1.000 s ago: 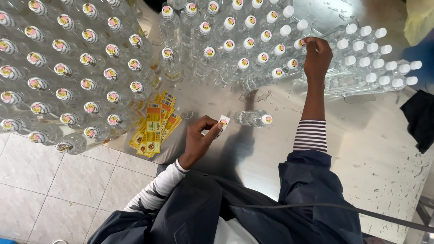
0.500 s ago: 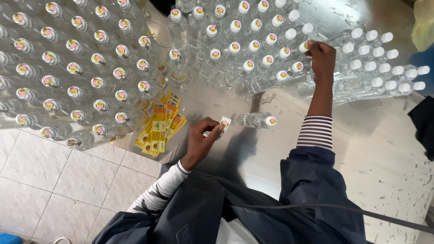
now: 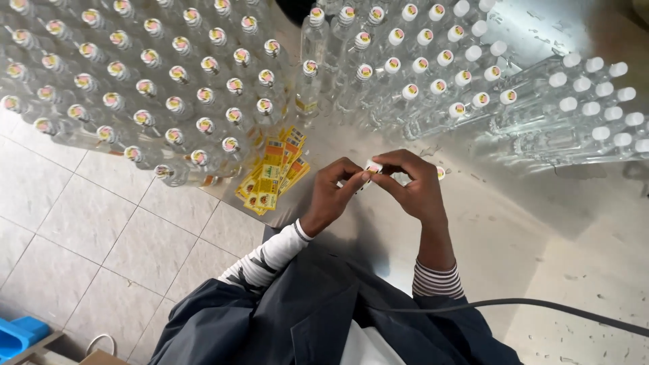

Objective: The person repeatedly picks up small clear bottles from a table, applies a round sticker to the cap, and places the bottle back among others. The process is performed one bottle at a time in a repetitive manner.

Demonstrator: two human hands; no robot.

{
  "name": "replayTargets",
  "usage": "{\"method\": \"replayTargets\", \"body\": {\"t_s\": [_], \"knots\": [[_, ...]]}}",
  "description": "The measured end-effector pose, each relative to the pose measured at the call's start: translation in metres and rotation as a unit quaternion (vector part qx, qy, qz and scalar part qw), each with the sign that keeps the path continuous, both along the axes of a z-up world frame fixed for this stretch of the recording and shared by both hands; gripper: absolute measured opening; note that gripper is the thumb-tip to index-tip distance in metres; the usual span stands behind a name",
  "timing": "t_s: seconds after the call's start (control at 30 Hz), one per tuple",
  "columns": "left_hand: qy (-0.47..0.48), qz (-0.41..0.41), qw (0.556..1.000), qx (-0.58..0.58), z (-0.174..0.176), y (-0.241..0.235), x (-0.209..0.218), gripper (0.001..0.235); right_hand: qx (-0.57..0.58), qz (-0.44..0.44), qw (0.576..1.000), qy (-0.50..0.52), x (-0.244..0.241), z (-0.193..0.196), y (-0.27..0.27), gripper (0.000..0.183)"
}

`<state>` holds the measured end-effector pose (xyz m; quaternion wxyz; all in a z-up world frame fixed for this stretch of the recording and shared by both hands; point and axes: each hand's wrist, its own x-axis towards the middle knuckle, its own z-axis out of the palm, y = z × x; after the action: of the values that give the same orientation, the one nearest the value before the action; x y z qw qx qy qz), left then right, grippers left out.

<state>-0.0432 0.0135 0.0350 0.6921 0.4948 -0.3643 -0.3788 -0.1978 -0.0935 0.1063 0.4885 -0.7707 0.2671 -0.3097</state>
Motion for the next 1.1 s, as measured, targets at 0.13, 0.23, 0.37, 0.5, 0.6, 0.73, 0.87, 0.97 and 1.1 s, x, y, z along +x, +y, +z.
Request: {"method": "replayTargets", "body": {"t_s": [0.13, 0.23, 0.37, 0.5, 0.6, 0.73, 0.87, 0.97, 1.1], "knots": [[0.023, -0.007, 1.000, 0.013, 0.008, 0.008, 0.009, 0.030, -0.010, -0.006, 1.000, -0.007, -0.004, -0.014, 0.001, 0.023], [-0.021, 0.004, 1.000, -0.015, 0.021, 0.014, 0.013, 0.040, -0.008, -0.014, 1.000, -0.014, -0.005, -0.020, 0.007, 0.021], [-0.053, 0.015, 0.998, -0.038, 0.021, 0.015, 0.015, 0.023, -0.004, -0.020, 1.000, -0.018, 0.004, -0.020, 0.014, 0.020], [-0.052, 0.016, 0.998, -0.034, 0.014, 0.012, 0.017, 0.012, -0.009, -0.033, 0.999, -0.036, 0.007, -0.025, 0.018, 0.025], [-0.070, 0.018, 0.997, -0.033, 0.006, 0.009, 0.019, 0.011, -0.019, -0.031, 0.998, -0.042, 0.014, -0.015, 0.016, 0.018], [-0.075, 0.003, 0.997, -0.030, 0.006, 0.002, 0.021, 0.012, -0.027, -0.042, 0.997, -0.050, 0.015, -0.015, 0.010, 0.017], [-0.045, -0.017, 0.999, 0.003, 0.002, -0.006, 0.023, 0.015, -0.002, -0.020, 0.998, -0.060, 0.018, -0.014, -0.004, 0.009], [-0.001, -0.030, 0.999, 0.024, -0.012, -0.010, 0.019, 0.017, 0.035, -0.006, 0.995, -0.089, 0.011, -0.021, -0.034, 0.008], [0.035, -0.042, 0.997, 0.056, -0.016, -0.011, 0.020, 0.021, -0.021, -0.035, 0.992, -0.120, -0.036, -0.053, -0.155, 0.014]]}}
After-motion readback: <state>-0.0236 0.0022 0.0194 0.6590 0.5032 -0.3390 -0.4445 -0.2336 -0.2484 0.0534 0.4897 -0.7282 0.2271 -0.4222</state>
